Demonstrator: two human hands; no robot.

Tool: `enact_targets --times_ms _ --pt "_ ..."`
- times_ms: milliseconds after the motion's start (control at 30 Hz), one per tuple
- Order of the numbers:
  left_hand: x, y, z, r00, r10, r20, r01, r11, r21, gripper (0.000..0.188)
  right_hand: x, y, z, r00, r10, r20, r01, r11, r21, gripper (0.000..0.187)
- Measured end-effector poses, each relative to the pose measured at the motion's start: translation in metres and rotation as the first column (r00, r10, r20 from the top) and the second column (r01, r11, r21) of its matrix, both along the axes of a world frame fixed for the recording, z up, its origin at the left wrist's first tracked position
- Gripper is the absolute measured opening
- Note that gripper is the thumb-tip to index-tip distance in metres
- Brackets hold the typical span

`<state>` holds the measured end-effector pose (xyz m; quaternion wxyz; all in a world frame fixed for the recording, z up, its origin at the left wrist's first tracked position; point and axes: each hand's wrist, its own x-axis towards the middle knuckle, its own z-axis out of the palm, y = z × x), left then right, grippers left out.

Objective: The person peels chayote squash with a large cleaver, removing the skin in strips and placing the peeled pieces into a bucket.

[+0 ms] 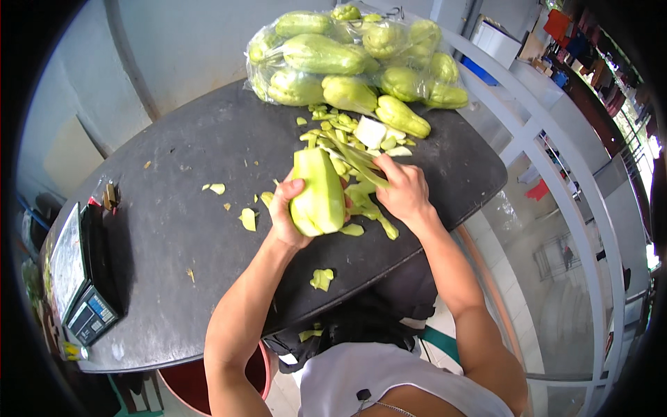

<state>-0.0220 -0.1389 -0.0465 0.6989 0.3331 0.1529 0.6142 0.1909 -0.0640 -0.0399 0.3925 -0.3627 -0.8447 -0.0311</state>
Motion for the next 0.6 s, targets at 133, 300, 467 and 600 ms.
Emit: enact_targets --times_ms 133,300,467,600 --pt "-0.003 0.002 0.0 0.997 -0.054 0.052 0.055 0.998 -0.012 0.068 -0.003 -0.008 0.008 0.994 0.041 -0.105 -0.048 0.997 -0.063 0.027" --pt "-0.004 0.008 0.012 0.99 0.041 0.134 -0.031 0.996 -0.079 0.069 -0.009 0.004 0.023 0.999 0.008 -0.046 -0.011 0.998 -0.061 0.025" --pt "-0.015 0.014 -0.01 0.945 0.286 0.157 -0.262 0.952 -0.157 0.06 -0.021 0.002 0.017 0.997 -0.028 -0.068 0.025 0.999 -0.044 0.023" --pt "-0.013 0.021 -0.002 0.838 0.516 0.179 -0.419 0.818 -0.395 0.053 -0.03 -0.015 -0.001 0.986 0.162 -0.04 -0.147 0.957 0.249 0.03"
